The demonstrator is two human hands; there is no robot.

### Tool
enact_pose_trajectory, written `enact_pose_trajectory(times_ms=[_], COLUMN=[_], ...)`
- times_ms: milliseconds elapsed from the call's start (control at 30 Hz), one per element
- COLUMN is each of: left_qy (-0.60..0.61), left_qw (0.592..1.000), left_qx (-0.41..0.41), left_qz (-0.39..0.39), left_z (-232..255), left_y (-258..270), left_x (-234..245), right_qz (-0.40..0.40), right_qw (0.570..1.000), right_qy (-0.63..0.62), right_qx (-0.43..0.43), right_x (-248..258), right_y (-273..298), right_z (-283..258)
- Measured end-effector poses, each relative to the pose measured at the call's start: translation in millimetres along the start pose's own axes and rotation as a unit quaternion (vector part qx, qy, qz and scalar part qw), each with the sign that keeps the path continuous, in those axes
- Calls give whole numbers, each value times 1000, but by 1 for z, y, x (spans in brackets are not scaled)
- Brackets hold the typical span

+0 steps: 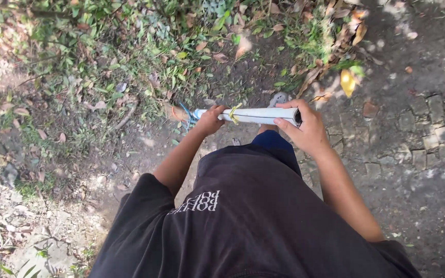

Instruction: The person uses a small hand broom to sweep dry leaves and debris along a paved path in a garden area. They move forward while sweeping, gathering the leaves into a small pile near some plants.

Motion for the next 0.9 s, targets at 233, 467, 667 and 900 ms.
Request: enact_pose_trajectory(times_ms=[233, 467, 667, 900], left_qy=[-65, -65, 12, -61], left_qw=[997, 989, 975, 942], left_qx=[-14, -59, -185, -290], left_qz=[-43, -119, -122, -159], left_z=[60, 169, 365, 411], left_y=[-202, -317, -313, -286], left_x=[-20, -120, -96, -31], right_qz=[13, 113, 246, 289], right_qw=[997, 981, 954, 945], right_qy=[-8, 132, 169, 140], right_qx=[-70, -90, -27, 59], right_x=[67, 173, 273, 315], right_y=[-92, -127, -101, -95], right_z=[71, 109, 56, 0])
Point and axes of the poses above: each hand's wrist, its own y-axis away from the middle knuckle, its own x-axis out of the back of the hand, z = x × y, the point moved 8 cm from there along -y, towards the middle knuckle, and after that the axes turned 6 degrees about z, right-handed, at the moved point
